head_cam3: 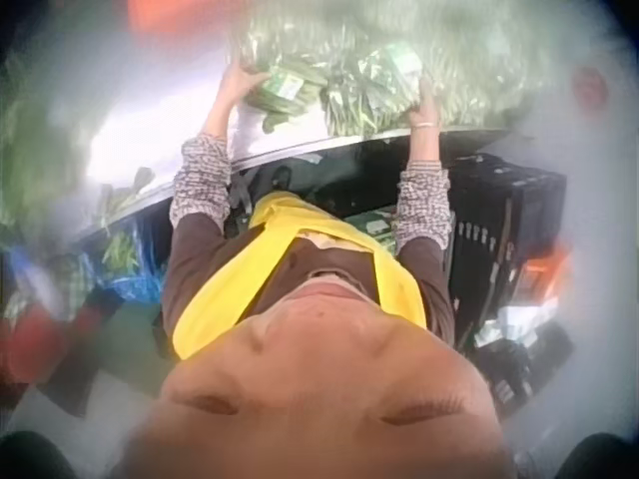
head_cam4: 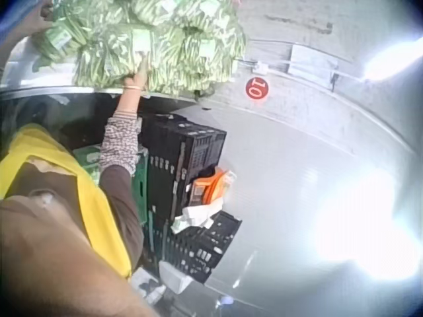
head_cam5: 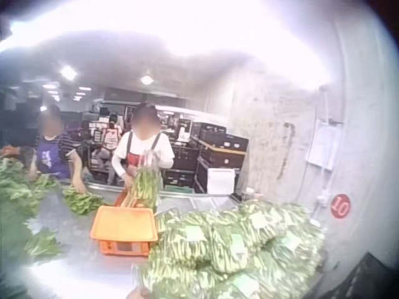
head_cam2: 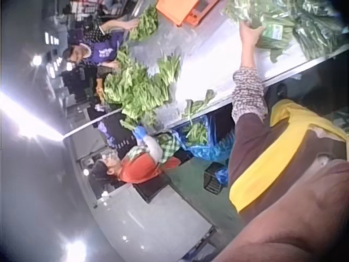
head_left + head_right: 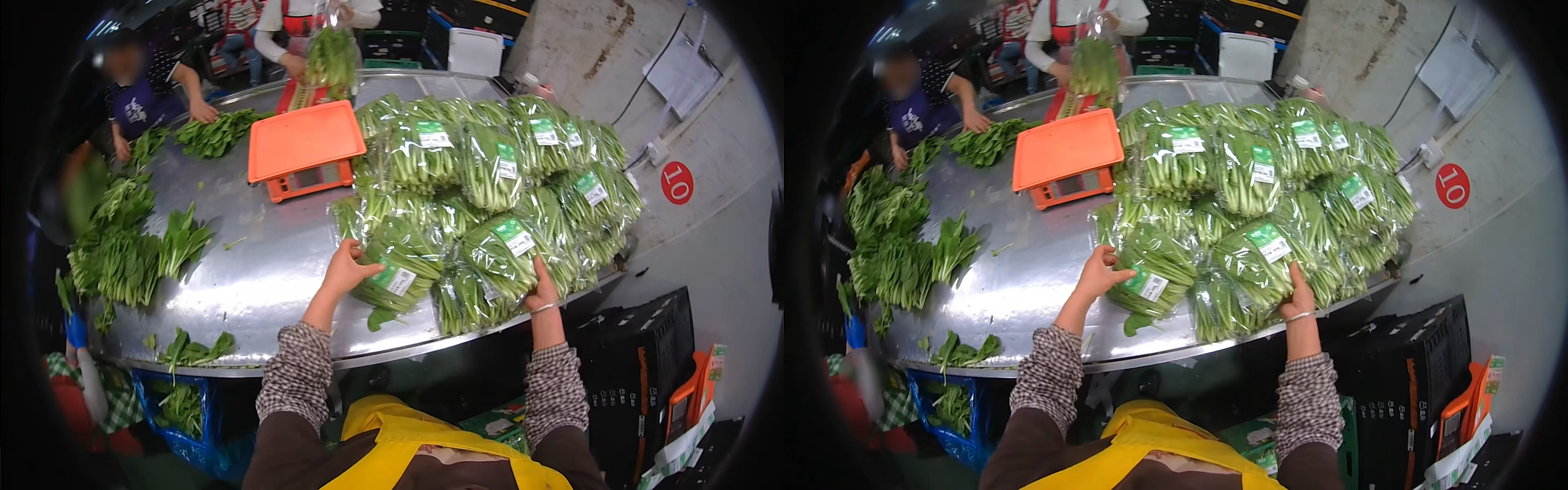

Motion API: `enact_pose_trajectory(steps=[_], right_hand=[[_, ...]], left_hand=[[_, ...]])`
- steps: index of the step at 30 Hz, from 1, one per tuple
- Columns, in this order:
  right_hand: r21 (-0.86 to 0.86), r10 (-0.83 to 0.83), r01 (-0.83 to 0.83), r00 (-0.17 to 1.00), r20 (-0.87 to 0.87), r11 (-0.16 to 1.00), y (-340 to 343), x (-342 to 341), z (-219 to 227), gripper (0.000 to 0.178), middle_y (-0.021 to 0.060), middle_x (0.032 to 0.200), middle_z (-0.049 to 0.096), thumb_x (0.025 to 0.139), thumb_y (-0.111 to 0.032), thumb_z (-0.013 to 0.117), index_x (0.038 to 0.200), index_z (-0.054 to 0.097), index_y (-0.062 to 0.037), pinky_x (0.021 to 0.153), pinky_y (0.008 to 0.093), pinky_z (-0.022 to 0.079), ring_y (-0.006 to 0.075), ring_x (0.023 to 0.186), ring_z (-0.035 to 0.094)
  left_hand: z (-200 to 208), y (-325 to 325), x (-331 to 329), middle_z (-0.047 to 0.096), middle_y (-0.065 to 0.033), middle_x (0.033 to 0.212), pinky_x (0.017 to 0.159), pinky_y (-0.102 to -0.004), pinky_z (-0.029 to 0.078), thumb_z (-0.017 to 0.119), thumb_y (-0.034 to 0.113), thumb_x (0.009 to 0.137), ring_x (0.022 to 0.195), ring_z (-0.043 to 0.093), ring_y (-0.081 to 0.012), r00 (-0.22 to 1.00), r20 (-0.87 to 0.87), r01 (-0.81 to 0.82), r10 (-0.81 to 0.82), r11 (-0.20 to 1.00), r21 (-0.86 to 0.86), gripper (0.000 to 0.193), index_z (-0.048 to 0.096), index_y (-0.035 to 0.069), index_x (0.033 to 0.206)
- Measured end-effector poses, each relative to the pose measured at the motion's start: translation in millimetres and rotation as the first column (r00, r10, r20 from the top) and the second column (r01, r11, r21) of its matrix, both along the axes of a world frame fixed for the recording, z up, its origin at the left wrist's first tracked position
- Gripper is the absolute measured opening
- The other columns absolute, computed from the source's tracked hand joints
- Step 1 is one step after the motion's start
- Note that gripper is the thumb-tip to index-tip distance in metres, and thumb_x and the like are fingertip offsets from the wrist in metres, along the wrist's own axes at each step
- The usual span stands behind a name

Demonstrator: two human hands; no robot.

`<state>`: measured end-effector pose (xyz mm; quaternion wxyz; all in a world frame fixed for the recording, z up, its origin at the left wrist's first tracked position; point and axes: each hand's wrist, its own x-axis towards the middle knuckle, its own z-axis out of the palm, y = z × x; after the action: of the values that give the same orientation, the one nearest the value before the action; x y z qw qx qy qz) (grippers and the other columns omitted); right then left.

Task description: The person applies printed labels to pre-packaged bundles of green leafy vegetables on a metal table. They tear labels from a roll, place them on the plastic-wrapped bundles, and then move the labeled bundles into a green crate.

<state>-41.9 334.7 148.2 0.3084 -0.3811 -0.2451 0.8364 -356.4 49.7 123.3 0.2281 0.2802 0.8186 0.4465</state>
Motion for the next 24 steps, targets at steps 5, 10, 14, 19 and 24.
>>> enact_pose_trajectory(steps=[5,10,14,19,24], right_hand=[[0.086,-0.131,0.148,0.976,-0.175,0.985,-49.9,75.8,-31.8,0.045,0.0094,0.126,0.053,0.091,-0.026,0.056,0.129,0.045,-0.0054,0.095,0.0444,0.043,0.0271,0.112,0.053],[0.055,-0.293,0.329,0.895,-0.338,0.943,-105.6,135.4,-21.2,0.066,0.0114,0.135,0.046,0.085,-0.048,0.058,0.134,0.041,-0.0072,0.103,0.0490,0.034,0.0310,0.123,0.043],[0.015,-0.268,0.298,0.878,-0.397,0.955,-133.4,152.0,-45.2,0.079,0.0138,0.136,0.044,0.081,-0.059,0.055,0.136,0.037,-0.0051,0.102,0.0475,0.037,0.0317,0.122,0.045],[-0.187,-0.263,0.194,0.824,-0.501,0.963,-148.6,168.5,-60.0,0.050,0.0171,0.125,0.054,0.093,-0.035,0.048,0.129,0.045,-0.0002,0.096,0.0448,0.044,0.0308,0.111,0.054],[-0.309,-0.459,0.390,0.866,-0.196,0.867,-178.1,299.5,-61.7,0.033,0.0136,0.107,0.064,0.087,-0.023,0.060,0.113,0.057,-0.0022,0.082,0.0421,0.053,0.0264,0.093,0.064]], left_hand=[[8.2,14.8,-12.3,0.063,-0.0180,0.104,0.083,-0.0323,0.049,0.086,0.031,0.056,0.094,0.061,-0.0240,0.940,0.199,0.291,-0.279,0.956,-0.035,0.074,0.053,-0.006,0.112],[-1.0,8.7,11.2,0.061,-0.0126,0.108,0.084,-0.0340,0.049,0.082,0.008,0.062,0.097,0.060,-0.0210,0.856,0.343,0.324,-0.386,0.919,0.225,0.066,0.049,-0.004,0.117],[-30.6,9.8,38.3,0.061,-0.0109,0.106,0.081,-0.0310,0.049,0.079,0.003,0.065,0.094,0.060,-0.0204,0.834,0.499,0.086,-0.236,0.949,0.304,0.062,0.049,-0.002,0.118],[-37.8,-9.6,28.4,0.062,-0.0080,0.099,0.074,-0.0302,0.048,0.077,0.004,0.066,0.084,0.060,-0.0186,0.848,0.512,-0.022,-0.138,0.956,0.293,0.054,0.053,-0.001,0.114],[-45.3,-105.7,-18.3,0.050,-0.0162,0.125,0.092,-0.0487,0.047,0.062,0.009,0.079,0.108,0.054,-0.0311,0.701,0.695,-0.294,-0.160,0.823,0.486,0.060,0.038,0.003,0.133]])
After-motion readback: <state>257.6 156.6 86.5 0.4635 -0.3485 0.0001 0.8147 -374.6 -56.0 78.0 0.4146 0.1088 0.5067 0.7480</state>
